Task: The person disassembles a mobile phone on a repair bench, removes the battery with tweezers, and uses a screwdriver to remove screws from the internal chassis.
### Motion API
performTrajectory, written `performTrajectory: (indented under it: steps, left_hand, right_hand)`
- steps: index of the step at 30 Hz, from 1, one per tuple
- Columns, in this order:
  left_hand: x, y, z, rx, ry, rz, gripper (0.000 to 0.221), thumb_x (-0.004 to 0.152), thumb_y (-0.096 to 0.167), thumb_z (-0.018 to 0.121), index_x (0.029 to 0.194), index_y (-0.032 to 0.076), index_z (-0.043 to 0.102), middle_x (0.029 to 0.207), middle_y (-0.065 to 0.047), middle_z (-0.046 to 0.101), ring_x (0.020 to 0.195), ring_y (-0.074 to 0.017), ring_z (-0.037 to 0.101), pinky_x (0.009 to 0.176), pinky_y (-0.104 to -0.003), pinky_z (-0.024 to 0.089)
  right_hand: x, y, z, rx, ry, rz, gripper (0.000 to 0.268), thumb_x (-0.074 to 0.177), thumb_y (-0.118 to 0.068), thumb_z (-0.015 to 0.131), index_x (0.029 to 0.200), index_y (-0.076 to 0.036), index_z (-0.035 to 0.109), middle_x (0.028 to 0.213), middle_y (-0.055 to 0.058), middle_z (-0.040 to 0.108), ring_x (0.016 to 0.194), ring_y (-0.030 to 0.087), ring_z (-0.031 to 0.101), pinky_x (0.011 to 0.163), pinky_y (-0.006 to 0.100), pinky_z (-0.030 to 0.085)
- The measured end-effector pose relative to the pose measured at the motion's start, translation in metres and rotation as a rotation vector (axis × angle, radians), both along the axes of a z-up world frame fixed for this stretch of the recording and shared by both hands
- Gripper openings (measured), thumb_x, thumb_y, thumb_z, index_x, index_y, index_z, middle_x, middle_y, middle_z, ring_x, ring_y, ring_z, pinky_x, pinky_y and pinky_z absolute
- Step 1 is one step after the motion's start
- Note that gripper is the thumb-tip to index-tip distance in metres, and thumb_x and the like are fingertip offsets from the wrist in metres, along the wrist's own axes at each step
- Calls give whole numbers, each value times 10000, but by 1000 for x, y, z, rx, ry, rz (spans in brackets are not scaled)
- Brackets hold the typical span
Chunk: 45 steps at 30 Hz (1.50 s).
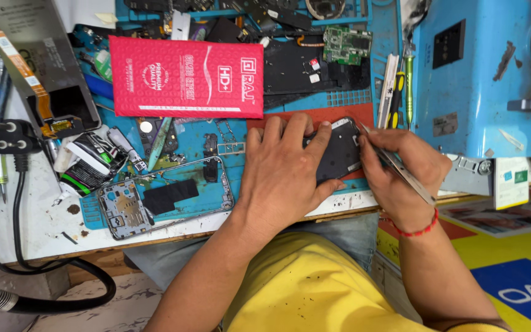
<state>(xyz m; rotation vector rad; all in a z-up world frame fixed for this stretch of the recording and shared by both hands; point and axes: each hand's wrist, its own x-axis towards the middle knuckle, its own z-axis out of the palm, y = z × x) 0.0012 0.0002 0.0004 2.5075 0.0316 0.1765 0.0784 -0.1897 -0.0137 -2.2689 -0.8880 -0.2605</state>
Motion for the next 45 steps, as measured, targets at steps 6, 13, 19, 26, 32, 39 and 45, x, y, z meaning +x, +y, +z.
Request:
performTrajectory:
  steps: [6,13,19,26,32,39,45]
  left_hand:
    - [-4,-1,-2,-1,32,-10,796,661,516,871,1290,67,682,1123,-95,560,1014,-310,501,790,-500,390]
    - [1,-1,1,-5,-12,15,759,637,451,895,1250,62,670,1148,-86,570,1034,-311,517,825,-495,405]
    - [12,-2,5,39,-40,0,849,607,457,889,1299,28,649,1165,-85,590,1084,-292,535,841,-480,416]
    - [-84,-7,-4,139,-230,290,395,868,374,837,1140,109,728,1292,-74,638,1115,-299,560,942,-472,437]
    - [-96,-13,-25,155,-258,387,280,903,290,805,1134,135,770,1329,-65,667,1048,-269,571,906,-436,445]
    - [-85,-16,-37,161,-318,380,218,896,195,772,1112,165,788,1312,-39,700,1022,-237,585,890,-409,445]
    - [-86,-15,-39,146,-334,409,185,920,226,776,1102,202,794,1319,-8,691,1031,-227,581,894,-408,434]
  right_hand:
    - [6,4,-11,-3,32,-28,149,971,34,843,1011,23,701,981,163,755,839,229,750,747,297,569]
    - [-5,-3,-10,367,294,-49,196,998,46,754,1089,43,581,1076,182,731,1022,208,750,940,301,620]
    - [-14,-7,-9,510,532,-46,159,1067,87,716,1144,62,579,1077,206,743,970,205,755,890,294,638]
    - [-27,25,-1,402,676,186,181,987,68,701,1158,84,645,1119,170,752,1053,201,765,943,295,637]
    - [-14,58,9,66,244,333,157,928,3,818,1040,43,716,951,140,754,830,163,735,727,270,570]
    - [-1,64,-1,61,372,400,113,912,-12,780,934,14,672,900,112,757,748,156,746,674,263,583]
    - [0,67,-6,67,439,349,125,956,-25,773,953,17,656,928,104,757,805,155,762,711,260,602]
